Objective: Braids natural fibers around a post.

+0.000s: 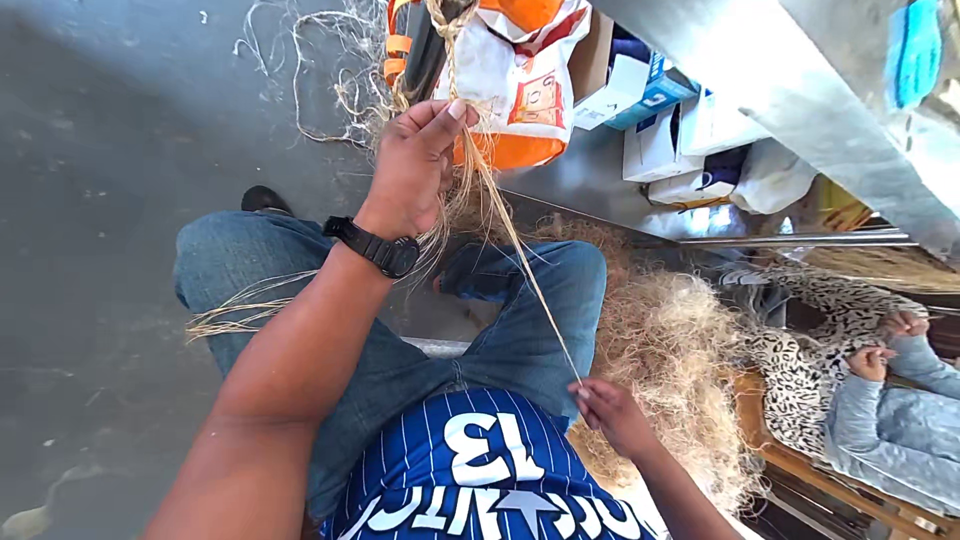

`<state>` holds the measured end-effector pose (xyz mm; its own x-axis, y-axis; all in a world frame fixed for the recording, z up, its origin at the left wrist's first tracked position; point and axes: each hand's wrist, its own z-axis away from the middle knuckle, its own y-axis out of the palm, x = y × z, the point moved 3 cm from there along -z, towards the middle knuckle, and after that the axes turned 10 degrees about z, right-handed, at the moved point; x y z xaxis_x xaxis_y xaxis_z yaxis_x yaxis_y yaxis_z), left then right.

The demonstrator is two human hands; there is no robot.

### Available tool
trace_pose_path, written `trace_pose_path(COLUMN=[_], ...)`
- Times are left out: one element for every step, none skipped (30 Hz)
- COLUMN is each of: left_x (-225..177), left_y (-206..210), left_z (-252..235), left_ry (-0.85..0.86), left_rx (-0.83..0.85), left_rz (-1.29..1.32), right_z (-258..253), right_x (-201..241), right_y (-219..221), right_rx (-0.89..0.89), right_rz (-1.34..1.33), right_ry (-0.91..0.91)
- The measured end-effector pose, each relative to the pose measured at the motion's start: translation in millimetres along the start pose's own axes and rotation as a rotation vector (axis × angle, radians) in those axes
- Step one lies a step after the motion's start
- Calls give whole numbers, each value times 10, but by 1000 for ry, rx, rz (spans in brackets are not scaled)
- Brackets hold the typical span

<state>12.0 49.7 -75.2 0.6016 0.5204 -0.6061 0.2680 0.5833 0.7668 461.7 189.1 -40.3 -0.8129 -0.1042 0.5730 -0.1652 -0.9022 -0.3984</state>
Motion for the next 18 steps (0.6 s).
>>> trace_pose_path(left_x=[-5,-3,-1,-2,-5,-10,-30,-61,-86,-96,-104,-113,-121,-125,-126,-131,-134,-144], left_y=[-2,-3,-3,1,9,19,28,26,17,11,9,11,6,-2,-17,-30,-39,-39], left_z=[3,10,15,13,11,9,8,4,9,18,13,6,-1,-12,-22,-38,-45,-50], left_ry=[-1,-3,-7,-8,-9,-10,-10,-6,-8,-14,-12,-10,-7,1,15,33,49,61], left_rx=[-4,-8,-7,2,17,33,50,63,74,83,93,100,105,111,121,129,131,129], left_rz=[3,3,2,-3,-7,-10,-17,-31,-47,-62,-75,-90,-110,-132,-152,-179,-213,-242], right_z=[210,409,595,758,877,923,864,717,506,254,-3,-246,-466,-668,-858,-1043,-1214,-1377], right_x=[-319,-644,-966,-1265,-1514,-1686,-1734,-1624,-1333,-872,-269,333,873,1339,1753,2136,2489,2811], right_y=[-81,-169,-276,-402,-541,-685,-819,-943,-1040,-1094,-1078,-1011,-906,-777,-623,-450,-267,-94], right_rx=[-31,-44,-16,58,194,368,500,511,422,251,50,-142,-289,-374,-415,-425,-413,-384], right_rz=[31,89,198,373,603,840,1013,1105,1144,1146,1121,1079,1031,993,968,945,927,916], right_ry=[94,193,295,398,512,617,684,692,657,550,374,149,-83,-305,-512,-702,-852,-959])
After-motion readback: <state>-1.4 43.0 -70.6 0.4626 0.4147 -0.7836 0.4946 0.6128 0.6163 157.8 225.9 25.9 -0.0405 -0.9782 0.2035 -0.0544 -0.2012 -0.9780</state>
